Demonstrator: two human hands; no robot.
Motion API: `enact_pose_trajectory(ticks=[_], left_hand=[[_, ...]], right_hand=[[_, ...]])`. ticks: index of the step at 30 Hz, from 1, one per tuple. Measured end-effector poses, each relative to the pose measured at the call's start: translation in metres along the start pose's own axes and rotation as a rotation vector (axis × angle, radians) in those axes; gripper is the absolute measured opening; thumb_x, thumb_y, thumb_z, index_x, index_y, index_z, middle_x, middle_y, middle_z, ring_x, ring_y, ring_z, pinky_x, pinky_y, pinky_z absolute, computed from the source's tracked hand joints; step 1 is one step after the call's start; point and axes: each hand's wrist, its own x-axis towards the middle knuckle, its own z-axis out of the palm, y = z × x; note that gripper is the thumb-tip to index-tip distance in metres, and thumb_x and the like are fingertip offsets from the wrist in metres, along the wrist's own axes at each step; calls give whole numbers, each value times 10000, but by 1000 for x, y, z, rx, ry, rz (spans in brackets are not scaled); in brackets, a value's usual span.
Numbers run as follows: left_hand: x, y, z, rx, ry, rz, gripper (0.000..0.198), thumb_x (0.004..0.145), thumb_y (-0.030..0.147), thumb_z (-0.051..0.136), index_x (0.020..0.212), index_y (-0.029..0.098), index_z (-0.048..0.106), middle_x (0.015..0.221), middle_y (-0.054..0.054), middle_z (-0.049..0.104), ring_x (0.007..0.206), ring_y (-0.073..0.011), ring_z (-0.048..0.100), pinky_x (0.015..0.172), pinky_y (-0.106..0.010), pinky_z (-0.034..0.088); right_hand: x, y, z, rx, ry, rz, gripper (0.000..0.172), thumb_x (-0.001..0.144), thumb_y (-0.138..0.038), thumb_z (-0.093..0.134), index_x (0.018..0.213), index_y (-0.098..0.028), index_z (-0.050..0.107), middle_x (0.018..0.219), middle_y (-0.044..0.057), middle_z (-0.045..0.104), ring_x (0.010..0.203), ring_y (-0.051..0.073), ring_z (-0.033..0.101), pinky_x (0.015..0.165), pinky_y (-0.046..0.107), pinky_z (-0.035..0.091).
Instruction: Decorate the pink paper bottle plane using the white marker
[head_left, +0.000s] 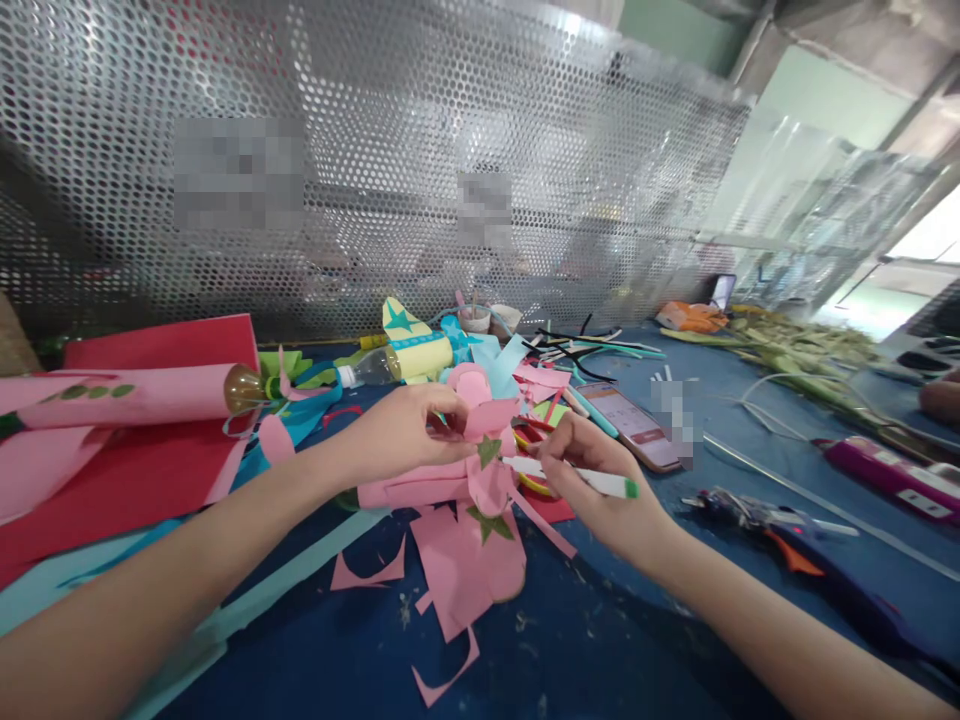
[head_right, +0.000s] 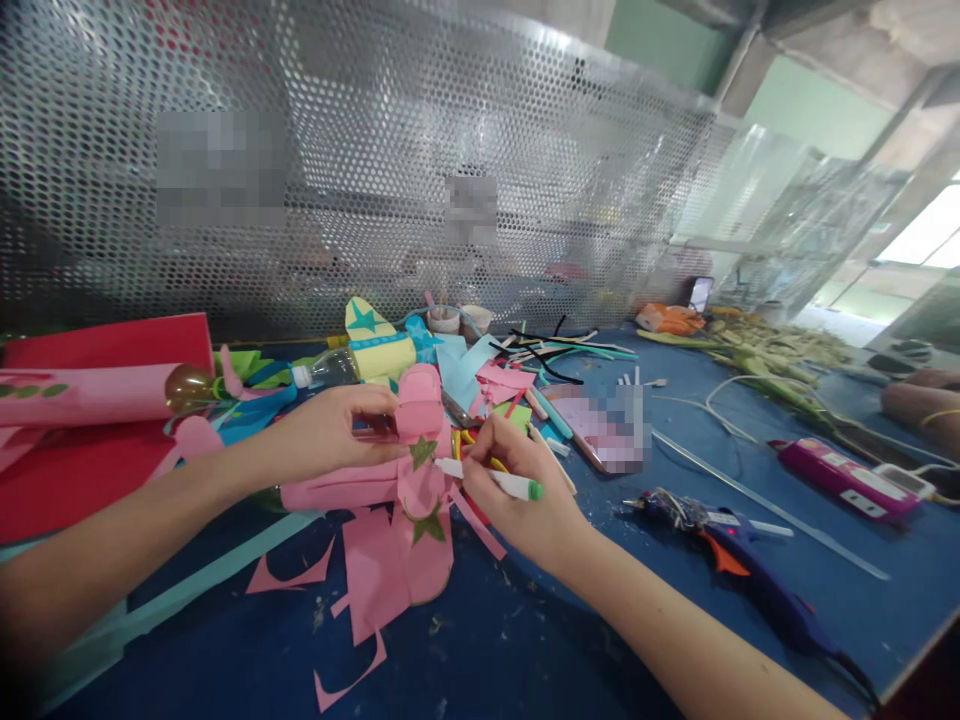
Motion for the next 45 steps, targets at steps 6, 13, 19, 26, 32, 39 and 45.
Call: enact_pose_trajectory(ticks=[6,13,19,26,32,39,45], left_hand=[[0,0,1,-19,5,-8,169,786,336,677,804,169,693,813,-24,660,762,-174,596,680,-281,448],[1,3,-1,32,0,-1,160,786,321,679,765,162,674,765,-12,643,722,-164,561,663,-277,417],[1,2,-1,30,5,10,164,793,331,676,805,169,697,779,-12,652,734,-168,568,673,-275,416],[1,2,-1,11,0,22,171,791,336,681,824,169,699,793,-13,658,735,-169,573,679,-280,424],[1,3,-1,-7,4,4,162,779,340,677,771,178,673,757,1,643,716,-162,571,668,-273,432],[1,3,-1,25,12,19,197,785,362,675,734,173,653,736,-1,640,693,-157,557,645,-271,413],[0,2,-1,-20,6,11,173,784,350,667,777,177,668,773,-11,654,739,-171,589,670,-275,440]], right_hand=[[1,-2,1,-12,1,24,160,846,-262,517,719,-233,424,581,-62,444,507,108,406,526,266,324],[1,-2,-1,-37,18,11,150,841,-237,518,716,-231,435,586,-54,445,518,119,404,514,265,320],[1,-2,-1,-61,21,14,153,841,-252,517,714,-231,434,588,-49,462,524,121,417,527,265,346],[1,-2,-2,-98,21,-3,152,854,-259,492,718,-235,429,602,-44,470,541,127,430,537,273,343],[1,-3,-2,-110,23,4,154,860,-254,489,720,-232,428,612,-43,475,545,125,430,538,274,341],[2,-3,-3,-101,24,0,159,868,-262,493,726,-234,428,613,-44,478,549,126,439,540,273,345],[0,0,-1,-45,-13,8,152,884,-275,510,756,-232,440,606,-51,477,529,116,436,519,259,343]])
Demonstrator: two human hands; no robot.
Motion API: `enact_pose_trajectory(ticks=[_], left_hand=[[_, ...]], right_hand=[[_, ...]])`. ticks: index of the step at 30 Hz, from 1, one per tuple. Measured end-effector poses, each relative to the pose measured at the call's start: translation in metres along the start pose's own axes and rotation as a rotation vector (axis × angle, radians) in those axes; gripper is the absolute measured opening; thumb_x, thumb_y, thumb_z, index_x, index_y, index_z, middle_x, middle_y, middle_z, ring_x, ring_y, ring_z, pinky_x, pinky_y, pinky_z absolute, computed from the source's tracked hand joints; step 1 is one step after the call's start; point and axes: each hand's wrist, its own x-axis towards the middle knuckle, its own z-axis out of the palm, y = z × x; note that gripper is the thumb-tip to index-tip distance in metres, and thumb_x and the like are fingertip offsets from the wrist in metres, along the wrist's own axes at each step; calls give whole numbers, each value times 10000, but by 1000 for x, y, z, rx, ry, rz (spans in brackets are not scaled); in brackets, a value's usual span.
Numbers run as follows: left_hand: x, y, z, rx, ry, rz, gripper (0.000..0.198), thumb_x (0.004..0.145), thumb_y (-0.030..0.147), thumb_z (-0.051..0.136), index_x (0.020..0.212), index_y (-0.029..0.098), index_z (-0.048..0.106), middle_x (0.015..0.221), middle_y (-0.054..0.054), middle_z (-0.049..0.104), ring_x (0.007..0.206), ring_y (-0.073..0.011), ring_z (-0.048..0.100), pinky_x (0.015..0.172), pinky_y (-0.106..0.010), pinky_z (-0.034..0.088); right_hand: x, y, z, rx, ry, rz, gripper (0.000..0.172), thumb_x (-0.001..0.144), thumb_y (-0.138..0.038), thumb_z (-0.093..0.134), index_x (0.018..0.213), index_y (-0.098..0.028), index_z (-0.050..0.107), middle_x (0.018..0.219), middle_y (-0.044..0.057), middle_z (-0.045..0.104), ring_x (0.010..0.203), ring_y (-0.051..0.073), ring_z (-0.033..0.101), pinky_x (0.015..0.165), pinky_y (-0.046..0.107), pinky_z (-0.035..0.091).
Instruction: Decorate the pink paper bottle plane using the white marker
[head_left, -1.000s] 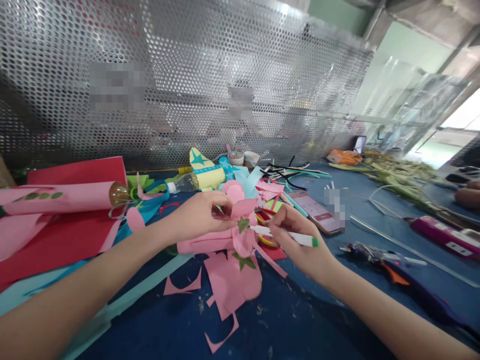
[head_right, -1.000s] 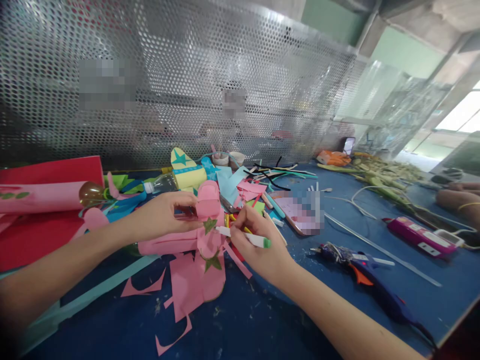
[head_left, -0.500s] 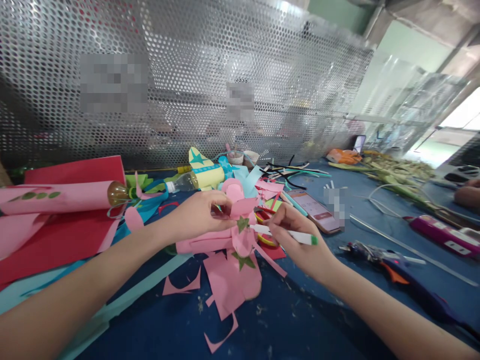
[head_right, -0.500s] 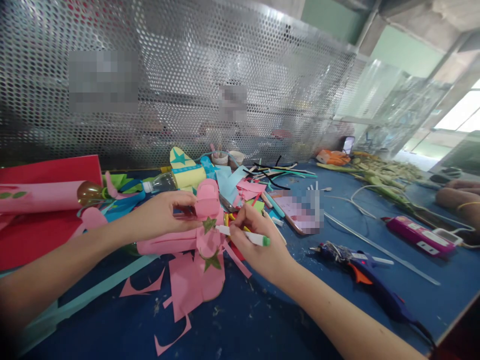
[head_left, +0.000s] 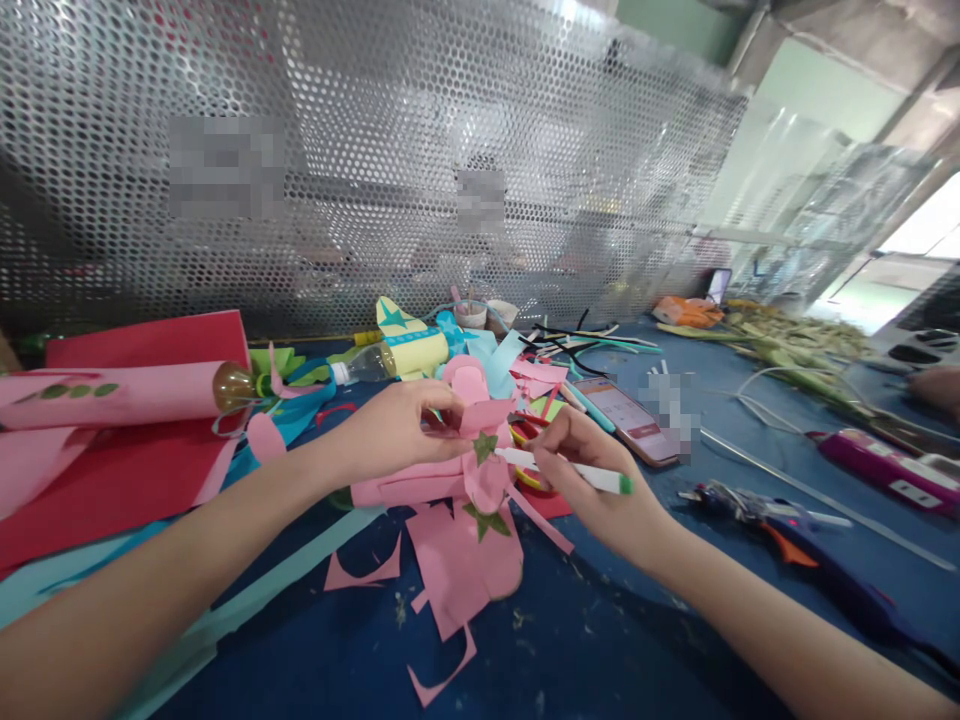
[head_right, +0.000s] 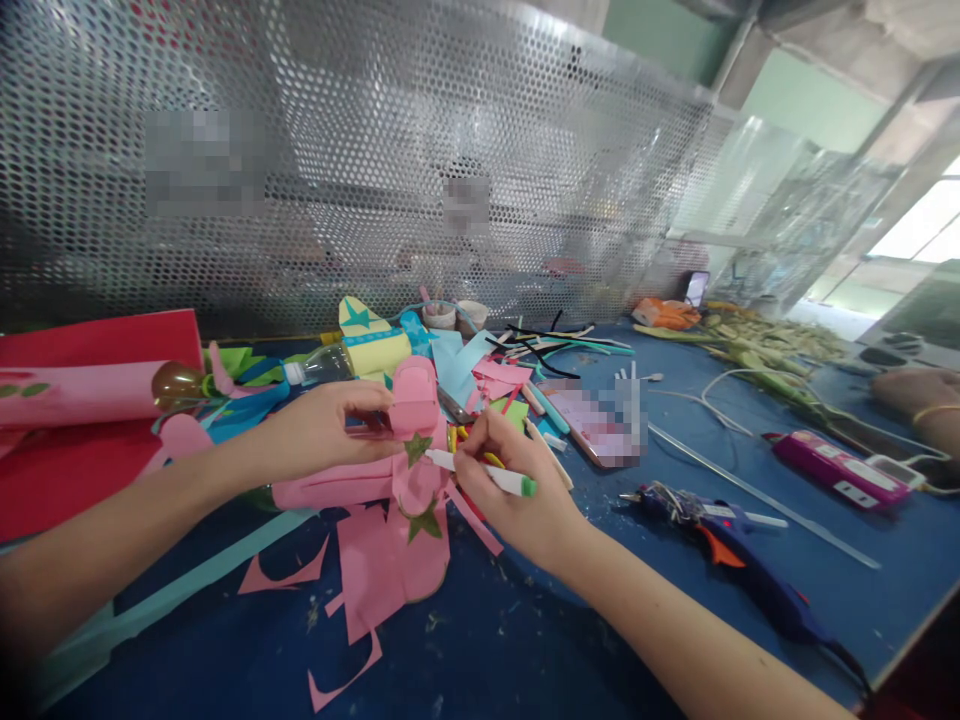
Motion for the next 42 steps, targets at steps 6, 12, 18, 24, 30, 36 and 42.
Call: enact_pose_trajectory(ticks=[6,12,18,24,30,36,42], left_hand=[[0,1,0,40,-4,-10,144,783,305,647,803,173,700,760,-12,632,721,-167,577,658,-279,435],[0,0,0,27,3,5,160,779,319,664,813,167,702,767,-12,633,707,-160,576,643,-270,424],[0,-2,0,42,6,15,197,796,369,663,798,173,687,774,-16,651,715,-164,586,647,-267,426],[0,-2,0,52,-1,27,189,801,354,656,810,169,693,777,-16,636,722,-161,573,650,-267,420],[0,0,1,22,2,9,205,796,366,659,751,167,674,743,-3,611,693,-154,558,627,-261,412],[0,0,0,9,7,9,186,787,346,653,808,167,699,766,-14,640,716,-167,577,648,-274,422],[0,1,0,36,3,8,191,783,355,658,757,167,672,743,-3,631,683,-150,557,630,-259,402]], right_hand=[[0,0,0,8,4,0,161,890,-268,504,752,-234,429,603,-56,464,526,117,433,522,260,340],[1,-1,-1,-28,15,-18,155,890,-249,506,755,-233,433,629,-51,472,552,119,438,545,263,355],[0,-2,-1,-34,-17,-18,158,892,-242,500,754,-238,423,620,-54,466,545,122,432,540,264,347],[-1,-1,-2,-37,14,-21,161,895,-247,504,754,-234,428,620,-56,456,546,118,430,536,260,345],[0,0,-1,-23,8,-30,151,900,-239,505,765,-233,436,637,-59,466,560,111,430,544,254,351],[1,2,1,-19,-15,-31,144,903,-241,518,780,-231,442,669,-54,495,588,107,445,554,246,364],[0,3,0,-34,2,-23,145,914,-287,526,804,-231,451,666,-58,489,572,103,434,540,248,354]])
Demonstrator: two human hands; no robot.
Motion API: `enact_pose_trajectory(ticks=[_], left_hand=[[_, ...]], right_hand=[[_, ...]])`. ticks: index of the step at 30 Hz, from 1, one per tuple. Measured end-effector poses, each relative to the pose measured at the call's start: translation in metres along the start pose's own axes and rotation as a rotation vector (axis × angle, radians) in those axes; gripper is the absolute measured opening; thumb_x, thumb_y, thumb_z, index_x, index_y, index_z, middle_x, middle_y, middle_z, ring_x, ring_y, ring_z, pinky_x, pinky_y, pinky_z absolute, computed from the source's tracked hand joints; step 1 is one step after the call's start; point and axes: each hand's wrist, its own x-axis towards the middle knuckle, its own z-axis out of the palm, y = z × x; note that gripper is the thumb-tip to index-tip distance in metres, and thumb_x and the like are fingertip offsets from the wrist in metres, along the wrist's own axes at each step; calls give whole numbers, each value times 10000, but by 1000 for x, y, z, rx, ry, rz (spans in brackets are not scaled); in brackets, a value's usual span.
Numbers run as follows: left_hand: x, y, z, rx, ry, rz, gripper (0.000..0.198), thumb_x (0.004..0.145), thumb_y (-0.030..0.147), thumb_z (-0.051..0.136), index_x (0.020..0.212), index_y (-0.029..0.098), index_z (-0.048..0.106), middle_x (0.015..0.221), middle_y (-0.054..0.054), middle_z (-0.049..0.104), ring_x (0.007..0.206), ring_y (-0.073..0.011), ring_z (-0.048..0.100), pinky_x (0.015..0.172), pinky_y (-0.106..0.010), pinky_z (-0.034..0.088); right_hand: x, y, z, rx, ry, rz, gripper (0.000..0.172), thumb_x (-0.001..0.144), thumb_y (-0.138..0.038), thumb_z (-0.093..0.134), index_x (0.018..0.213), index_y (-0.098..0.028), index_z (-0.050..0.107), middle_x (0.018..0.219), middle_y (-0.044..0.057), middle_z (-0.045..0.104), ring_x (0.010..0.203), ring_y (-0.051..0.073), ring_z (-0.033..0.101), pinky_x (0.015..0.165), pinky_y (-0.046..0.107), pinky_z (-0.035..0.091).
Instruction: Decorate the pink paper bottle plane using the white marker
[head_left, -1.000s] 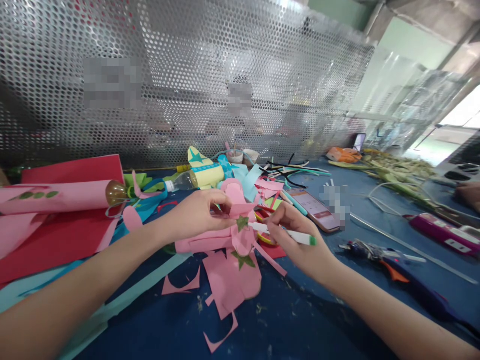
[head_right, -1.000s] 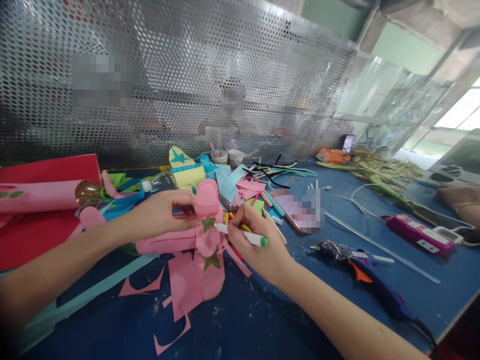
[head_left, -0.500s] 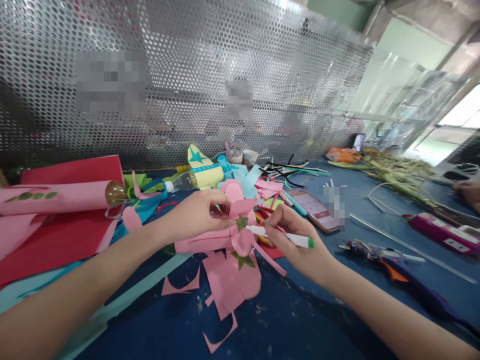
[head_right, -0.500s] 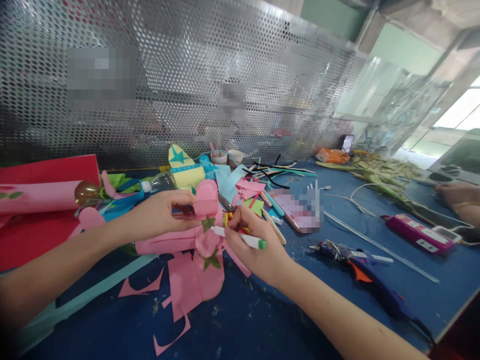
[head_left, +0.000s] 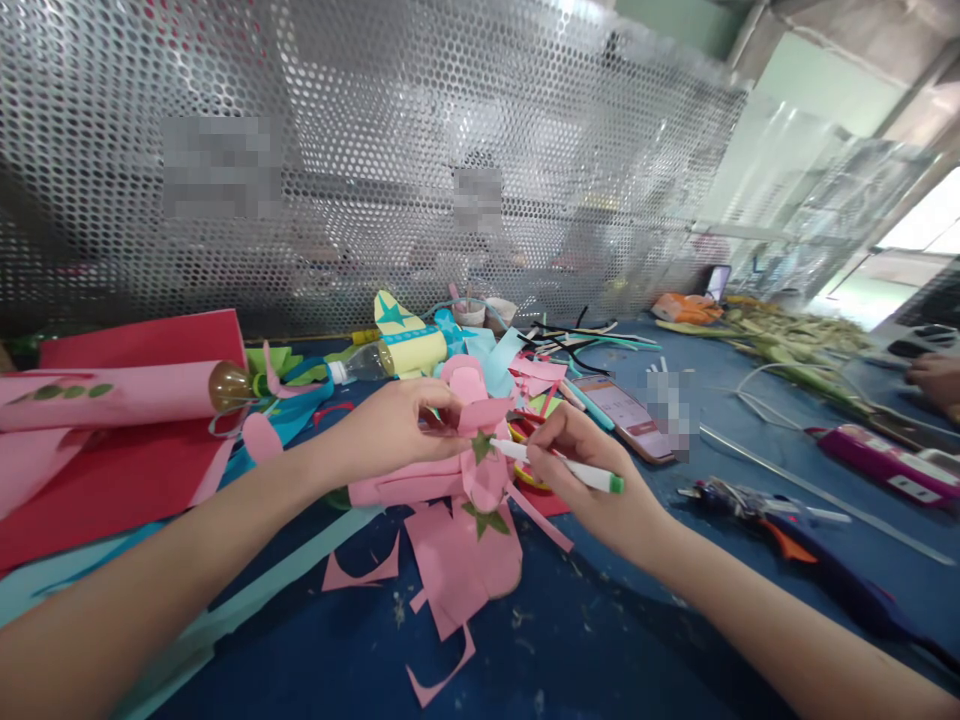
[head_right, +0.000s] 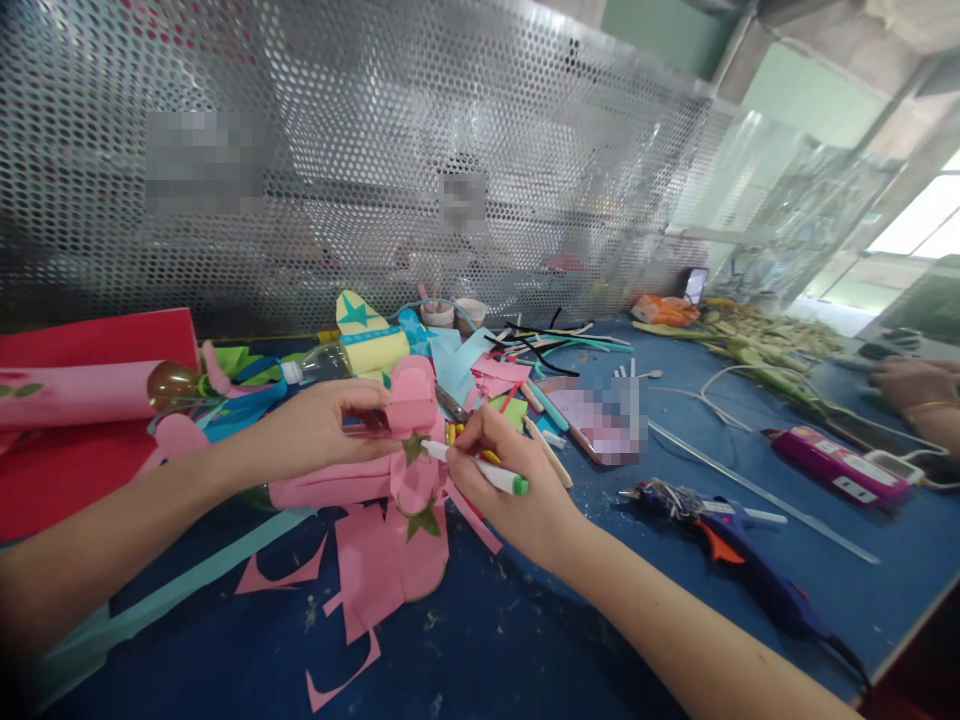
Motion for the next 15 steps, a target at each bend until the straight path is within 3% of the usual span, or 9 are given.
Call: enact_pose_trajectory(ticks=[15], left_hand=[[0,2,0,17,-2,-24,165,784,323,659,797,162,694,785,-22,654,754,-180,593,679,-283,433]], right_hand=[[1,-4,2,66,-59,-34,132,901,-222,522,791,-222,449,687,-46,488,585,104,417,541,249,348]])
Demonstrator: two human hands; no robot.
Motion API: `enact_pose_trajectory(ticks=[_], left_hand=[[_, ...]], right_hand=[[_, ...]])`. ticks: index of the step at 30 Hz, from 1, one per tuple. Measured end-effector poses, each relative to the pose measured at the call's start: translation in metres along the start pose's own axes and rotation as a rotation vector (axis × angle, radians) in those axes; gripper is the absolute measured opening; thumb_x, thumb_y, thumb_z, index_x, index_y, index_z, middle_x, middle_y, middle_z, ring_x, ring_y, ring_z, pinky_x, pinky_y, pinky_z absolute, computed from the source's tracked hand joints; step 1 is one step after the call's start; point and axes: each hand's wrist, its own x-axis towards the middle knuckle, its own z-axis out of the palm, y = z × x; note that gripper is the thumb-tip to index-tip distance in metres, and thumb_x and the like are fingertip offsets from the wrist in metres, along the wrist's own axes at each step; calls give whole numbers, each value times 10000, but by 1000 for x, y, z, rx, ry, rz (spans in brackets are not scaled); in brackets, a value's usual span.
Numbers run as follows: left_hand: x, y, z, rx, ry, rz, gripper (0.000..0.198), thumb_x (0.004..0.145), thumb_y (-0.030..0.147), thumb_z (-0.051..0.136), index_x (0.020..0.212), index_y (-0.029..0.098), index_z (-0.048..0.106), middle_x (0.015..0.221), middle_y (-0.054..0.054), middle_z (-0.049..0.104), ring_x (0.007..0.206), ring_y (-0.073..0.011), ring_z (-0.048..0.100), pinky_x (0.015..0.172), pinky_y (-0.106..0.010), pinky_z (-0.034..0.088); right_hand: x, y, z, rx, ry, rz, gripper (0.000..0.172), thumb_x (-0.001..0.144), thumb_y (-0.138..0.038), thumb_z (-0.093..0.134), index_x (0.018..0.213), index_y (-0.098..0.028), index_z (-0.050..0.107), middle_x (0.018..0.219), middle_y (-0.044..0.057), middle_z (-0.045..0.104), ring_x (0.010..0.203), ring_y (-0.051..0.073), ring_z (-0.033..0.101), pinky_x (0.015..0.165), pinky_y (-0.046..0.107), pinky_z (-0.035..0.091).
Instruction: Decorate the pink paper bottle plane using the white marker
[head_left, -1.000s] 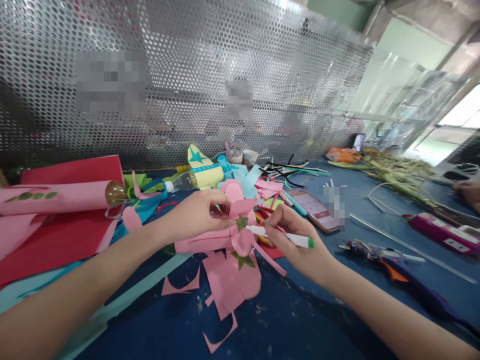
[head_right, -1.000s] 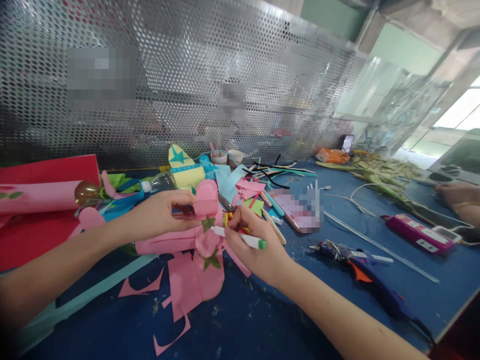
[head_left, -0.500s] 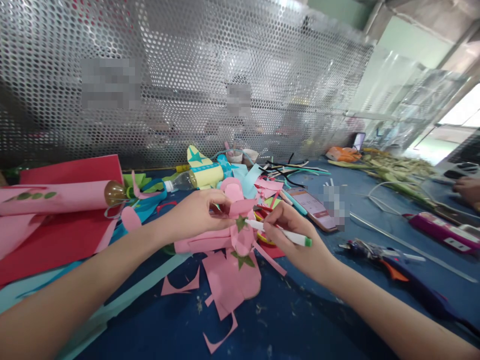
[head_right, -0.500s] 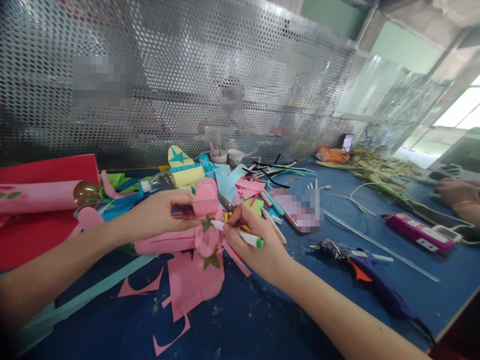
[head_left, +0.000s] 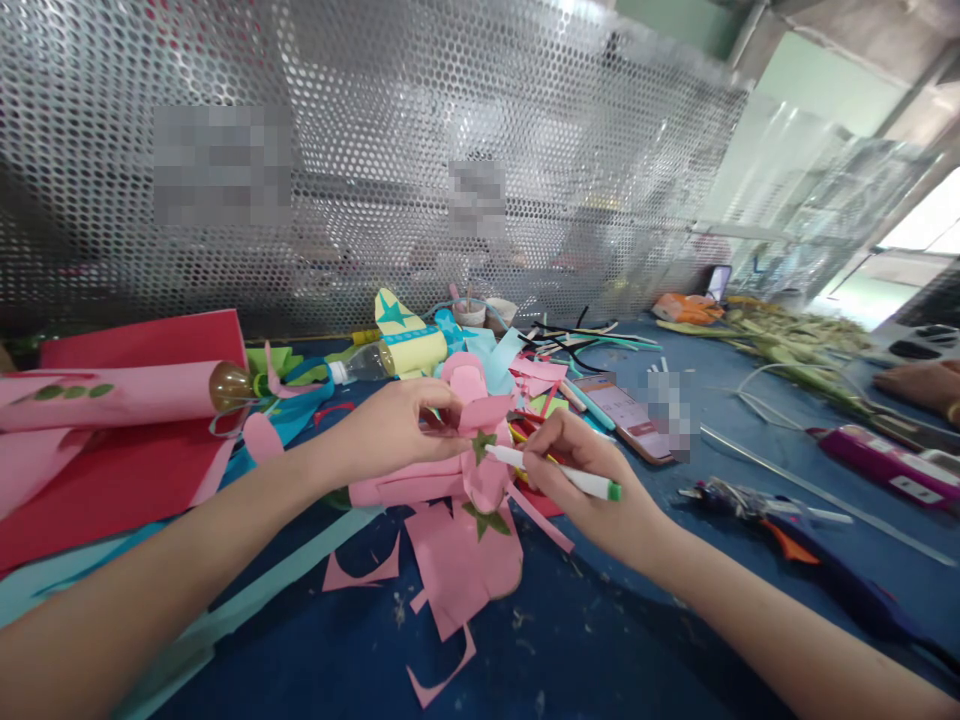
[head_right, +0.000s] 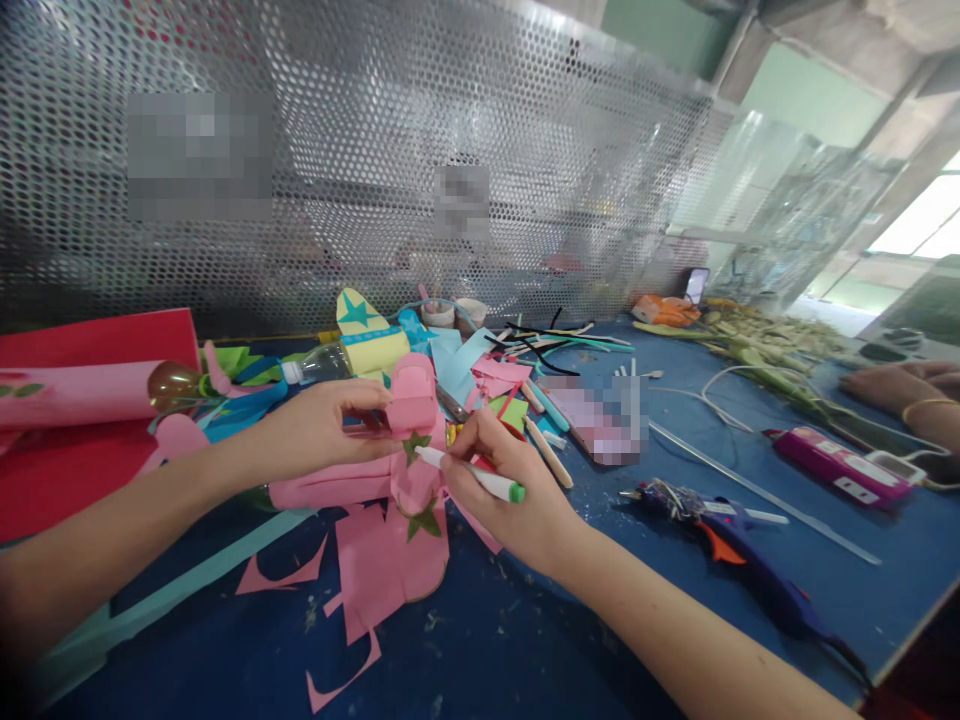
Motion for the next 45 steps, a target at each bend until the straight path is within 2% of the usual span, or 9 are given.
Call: enact_pose_trajectory(ticks=[11,18,24,31,38,45], left_hand=[[1,-1,1,1,2,18,188,789,344,644,722,168,649,708,10,594,679,-149,547,627,-259,398],[1,-1,0,-16,-6,14,173,788,346,650,791,175,679,757,0,633,713,-154,569,647,-260,411],[1,0,-1,2,-7,12,141,787,306,647,768,170,680,736,3,621,703,-151,559,646,-259,402],[1,-2,-1,31,-2,39,186,806,360,659,764,179,674,729,9,605,681,-145,541,635,-255,392],[1,-3,0,39,1,53,183,800,337,646,724,170,646,702,11,581,661,-139,523,623,-252,383],[0,-2,0,32,-1,45,218,802,367,641,708,170,633,702,9,580,665,-143,527,621,-254,382]], right_hand=[[0,-1,0,-10,-7,10,150,895,-191,521,771,-222,442,677,-49,497,579,99,418,556,251,350],[-1,-2,-1,-41,-13,-14,110,875,-173,541,800,-217,474,706,-35,527,586,102,427,543,249,344],[-1,-4,1,-19,-11,19,135,871,-189,530,760,-222,460,678,-35,512,586,112,454,558,258,367],[2,-4,-2,18,171,65,158,821,-220,506,697,-239,409,573,-58,436,508,116,415,502,264,318],[0,-2,-2,-59,72,41,157,846,-214,492,718,-237,403,593,-61,440,529,117,394,536,268,330],[-1,1,-4,-126,72,32,159,870,-232,495,730,-239,419,607,-54,460,550,126,417,557,273,346]])
